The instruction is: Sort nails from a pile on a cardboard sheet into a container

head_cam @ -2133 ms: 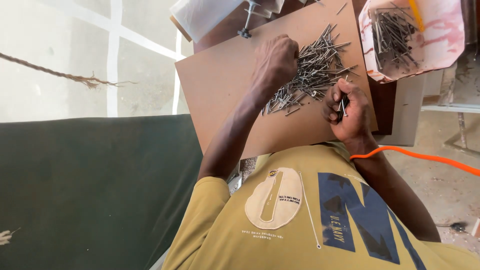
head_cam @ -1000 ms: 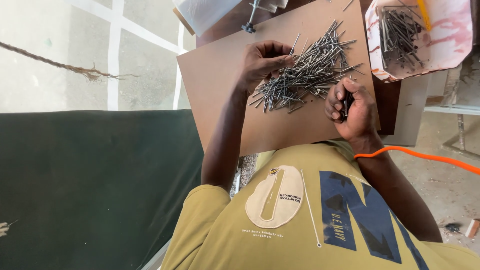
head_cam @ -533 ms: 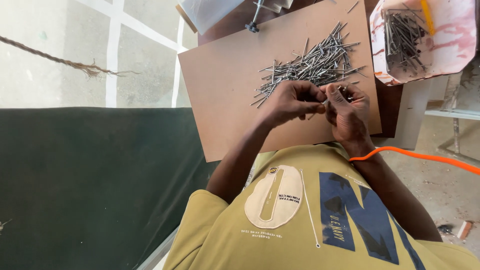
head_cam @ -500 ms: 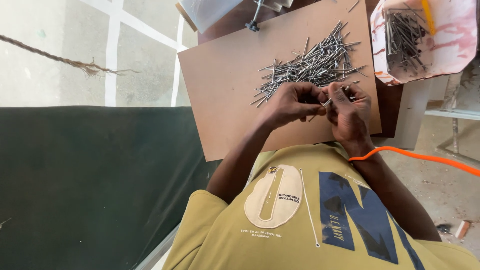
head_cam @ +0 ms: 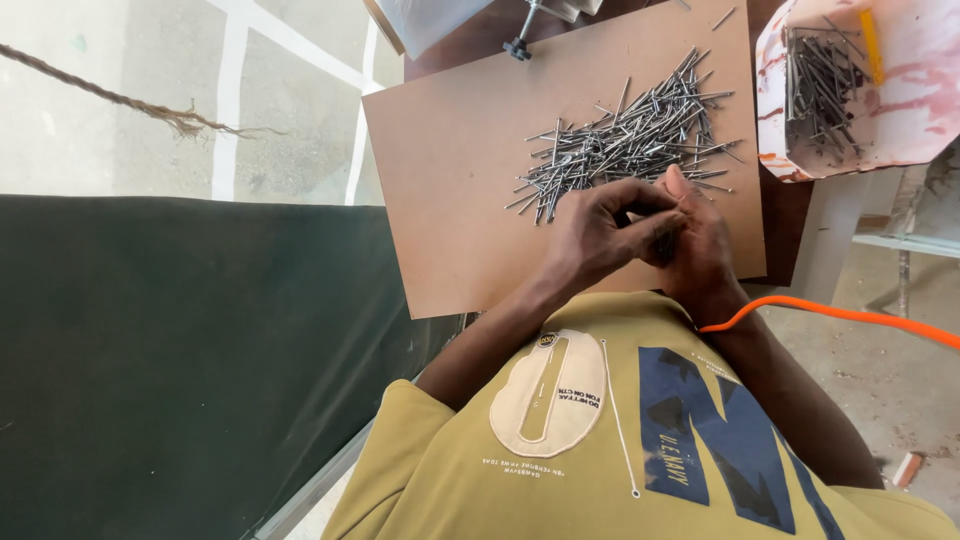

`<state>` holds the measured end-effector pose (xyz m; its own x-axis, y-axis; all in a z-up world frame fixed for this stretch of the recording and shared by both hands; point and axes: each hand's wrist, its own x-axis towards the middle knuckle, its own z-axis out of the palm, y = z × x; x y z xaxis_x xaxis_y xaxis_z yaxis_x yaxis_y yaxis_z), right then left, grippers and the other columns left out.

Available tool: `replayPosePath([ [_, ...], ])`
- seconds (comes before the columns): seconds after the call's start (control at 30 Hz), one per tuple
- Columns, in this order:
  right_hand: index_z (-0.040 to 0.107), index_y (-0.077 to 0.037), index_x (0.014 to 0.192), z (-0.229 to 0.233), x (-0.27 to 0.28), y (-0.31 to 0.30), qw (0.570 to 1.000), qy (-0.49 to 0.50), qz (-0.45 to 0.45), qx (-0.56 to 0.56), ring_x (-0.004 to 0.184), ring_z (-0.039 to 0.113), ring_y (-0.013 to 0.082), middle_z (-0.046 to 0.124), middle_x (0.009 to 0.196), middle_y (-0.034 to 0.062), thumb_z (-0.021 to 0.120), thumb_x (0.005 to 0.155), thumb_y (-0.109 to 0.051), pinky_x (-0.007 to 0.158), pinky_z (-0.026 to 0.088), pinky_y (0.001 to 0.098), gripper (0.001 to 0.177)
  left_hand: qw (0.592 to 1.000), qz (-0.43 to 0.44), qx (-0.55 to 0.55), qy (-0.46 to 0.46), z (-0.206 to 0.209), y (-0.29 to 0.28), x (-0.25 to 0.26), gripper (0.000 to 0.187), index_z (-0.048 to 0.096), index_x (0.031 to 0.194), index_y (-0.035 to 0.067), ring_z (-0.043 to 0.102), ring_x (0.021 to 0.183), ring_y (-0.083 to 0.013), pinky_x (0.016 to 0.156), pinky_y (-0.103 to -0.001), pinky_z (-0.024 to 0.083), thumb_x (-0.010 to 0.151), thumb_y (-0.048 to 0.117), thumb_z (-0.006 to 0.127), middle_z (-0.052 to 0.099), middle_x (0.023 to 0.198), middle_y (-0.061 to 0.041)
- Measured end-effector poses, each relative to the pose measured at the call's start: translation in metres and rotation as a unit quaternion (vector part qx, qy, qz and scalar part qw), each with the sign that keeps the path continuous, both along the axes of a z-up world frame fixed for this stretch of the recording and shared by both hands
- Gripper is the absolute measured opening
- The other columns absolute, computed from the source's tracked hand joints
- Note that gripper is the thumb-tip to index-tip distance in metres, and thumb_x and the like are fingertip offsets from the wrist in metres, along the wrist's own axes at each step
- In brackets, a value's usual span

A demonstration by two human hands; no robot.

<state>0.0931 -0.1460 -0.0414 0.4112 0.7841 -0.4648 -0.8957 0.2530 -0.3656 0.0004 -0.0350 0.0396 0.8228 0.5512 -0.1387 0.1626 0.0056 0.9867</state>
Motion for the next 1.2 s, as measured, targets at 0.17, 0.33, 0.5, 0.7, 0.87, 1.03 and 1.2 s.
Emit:
replayPosePath([
  [0.17,0.056,-0.014,0.089,0.047,0.006,-0.001,0.994,-0.106,0.007,-0.022,0.039,0.030,0.0079,0.027,0.054,-0.0014,0.049,0.111,-0.043,0.040,0.026,0.0169,0.038,0.992,0.096,0.073,-0.026,-0.014,0.047,-0.003,0.011,0.080,0.099,0.022,0.057,0.059,-0.0015,0.049,-0.018,0.047,0.088,0.022,0.083,0.077,0.081,0.001],
  [0.33,0.053,-0.022,0.077,0.084,0.041,-0.013,0.955,-0.260,-0.073,-0.121,0.043,0.025,0.0046,0.040,0.058,-0.0056,0.063,0.099,-0.054,0.039,0.014,0.0222,0.040,0.953,0.118,0.247,0.127,-0.022,0.100,-0.008,0.013,0.078,0.096,0.021,0.071,0.084,-0.0097,0.071,-0.028,0.055,0.085,0.028,0.077,0.080,0.097,0.005],
  [0.5,0.068,0.008,0.110,0.063,0.122,-0.036,0.541,-0.774,-0.082,-0.318,0.086,0.055,0.0236,0.062,0.094,0.0142,0.073,0.130,-0.005,0.073,0.045,0.0405,0.024,0.946,0.026,0.267,0.180,-0.049,0.101,0.013,0.030,0.081,0.104,0.020,0.069,0.078,-0.0118,0.069,-0.030,0.055,0.083,0.041,0.079,0.077,0.097,0.004],
  [0.7,0.075,0.004,0.126,0.055,0.146,-0.025,0.427,-0.830,0.024,-0.357,0.094,0.071,0.0389,0.078,0.112,0.0222,0.070,0.110,-0.011,0.082,0.051,0.0480,0.022,0.981,0.064,0.160,0.089,-0.032,0.103,0.013,0.014,0.082,0.087,0.017,0.070,0.077,-0.0082,0.069,-0.026,0.053,0.084,0.031,0.077,0.080,0.085,0.003],
  [0.87,0.081,0.002,0.123,0.066,0.126,-0.025,0.355,-0.873,0.026,-0.334,0.106,0.067,0.0394,0.079,0.117,0.0200,0.078,0.109,-0.005,0.091,0.048,0.0466,0.017,0.993,0.105,-0.053,-0.024,-0.043,0.116,-0.019,0.016,0.071,0.097,0.007,0.064,0.062,-0.0075,0.043,-0.018,0.046,0.094,0.024,0.070,0.074,0.089,-0.004],
  [1.03,0.079,0.011,0.120,0.108,0.091,-0.008,0.319,-0.893,-0.116,-0.296,0.106,0.067,0.0422,0.070,0.118,0.0255,0.079,0.112,0.000,0.089,0.052,0.0502,0.014,0.970,0.158,-0.180,-0.050,-0.027,0.120,-0.053,0.020,0.064,0.111,0.007,0.075,0.075,-0.0142,0.049,-0.019,0.045,0.098,0.021,0.064,0.079,0.105,-0.015],
  [1.2,0.079,0.003,0.105,0.115,0.058,0.023,0.458,-0.866,-0.035,-0.197,0.079,0.059,0.0305,0.067,0.089,0.0145,0.071,0.115,0.006,0.077,0.045,0.0428,0.013,0.929,0.263,-0.259,-0.019,-0.018,0.116,-0.070,0.018,0.063,0.092,0.007,0.042,0.052,-0.0117,0.045,-0.026,0.025,0.087,0.010,0.046,0.054,0.069,-0.004],
])
